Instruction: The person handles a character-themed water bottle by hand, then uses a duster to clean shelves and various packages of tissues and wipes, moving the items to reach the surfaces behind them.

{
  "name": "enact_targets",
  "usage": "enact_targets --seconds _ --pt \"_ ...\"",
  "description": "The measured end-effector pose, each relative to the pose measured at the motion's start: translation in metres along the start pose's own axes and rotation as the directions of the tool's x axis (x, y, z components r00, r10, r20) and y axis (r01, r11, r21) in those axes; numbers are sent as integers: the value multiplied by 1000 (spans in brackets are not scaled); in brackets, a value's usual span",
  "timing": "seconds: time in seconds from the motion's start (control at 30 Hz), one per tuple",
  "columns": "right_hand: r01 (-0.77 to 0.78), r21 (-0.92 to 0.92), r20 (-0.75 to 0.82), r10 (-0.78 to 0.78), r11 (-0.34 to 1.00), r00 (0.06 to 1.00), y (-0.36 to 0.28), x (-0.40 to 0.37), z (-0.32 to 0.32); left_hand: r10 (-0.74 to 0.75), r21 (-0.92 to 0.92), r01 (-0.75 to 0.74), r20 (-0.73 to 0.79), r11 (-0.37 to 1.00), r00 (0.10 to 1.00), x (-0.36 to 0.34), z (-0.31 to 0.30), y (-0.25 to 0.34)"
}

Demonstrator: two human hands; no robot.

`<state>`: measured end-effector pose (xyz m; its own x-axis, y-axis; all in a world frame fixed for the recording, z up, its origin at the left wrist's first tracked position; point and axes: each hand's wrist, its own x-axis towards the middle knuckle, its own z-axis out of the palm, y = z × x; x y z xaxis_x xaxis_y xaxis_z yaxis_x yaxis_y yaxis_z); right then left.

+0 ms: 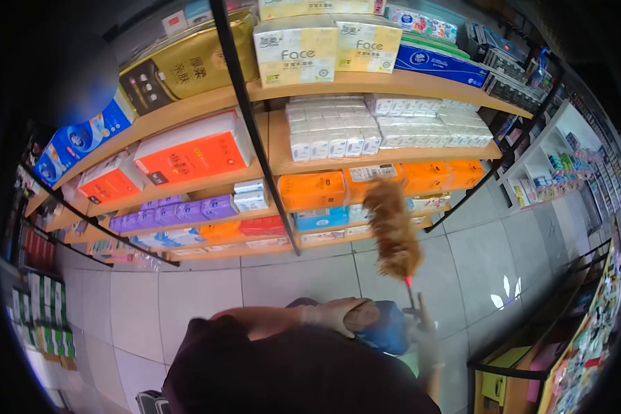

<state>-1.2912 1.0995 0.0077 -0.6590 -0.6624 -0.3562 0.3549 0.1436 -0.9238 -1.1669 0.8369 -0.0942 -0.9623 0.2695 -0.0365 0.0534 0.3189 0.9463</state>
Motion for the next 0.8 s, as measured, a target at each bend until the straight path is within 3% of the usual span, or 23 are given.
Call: enact_targets --seconds 0.03,0.1,0.2,0.23,0.33,0.37,0.4,0.47,0.53,0.57,0.63,0.7,0.77,0.8 --pt "37 -159 -61 -47 987 997 16 8 -18 -39 6 39 -44 999 998 -12 -6 14" --pt "112 -129 -187 -135 985 973 8 21 -23 -138 34 148 -201 988 970 -37 -5 7" --pt "147 -220 -273 -205 964 940 -17 61 1 -118 -187 44 -407 981 906 -70 -28 20" --pt "147 -276 -287 -227 950 931 -32 78 14 -260 -481 26 -426 876 866 -83 -27 21" --pt "248 -437 -32 -290 865 956 -66 117 90 -411 -331 251 -622 909 667 -113 -46 11" --pt "281 -474 37 -300 834 953 -51 138 103 -389 -300 248 -704 921 594 -123 -44 -11" --pt "494 -549 186 -478 674 858 -42 162 111 -370 -226 312 -745 923 555 -134 -47 -17" --pt "687 -560 327 -638 463 697 -29 230 116 -316 -85 446 -821 891 476 -156 -54 -26" --pt "583 -536 168 -600 611 782 -40 282 112 -314 -140 404 -859 904 405 -180 -49 -27" --pt "461 -505 35 -516 730 856 -51 298 118 -301 -167 351 -879 921 370 -190 -44 -29" --pt "562 -623 244 -548 543 800 -60 294 138 -317 -237 262 -890 936 327 -203 -34 -40" --pt "590 -649 313 -537 481 783 -71 297 152 -370 -317 207 -870 926 325 -219 -26 -53" --pt "535 -638 246 -511 555 824 -84 308 143 -374 -313 224 -867 923 330 -231 -20 -56" --pt "397 -626 74 -455 671 887 -85 313 146 -377 -313 231 -863 921 335 -236 -17 -57"
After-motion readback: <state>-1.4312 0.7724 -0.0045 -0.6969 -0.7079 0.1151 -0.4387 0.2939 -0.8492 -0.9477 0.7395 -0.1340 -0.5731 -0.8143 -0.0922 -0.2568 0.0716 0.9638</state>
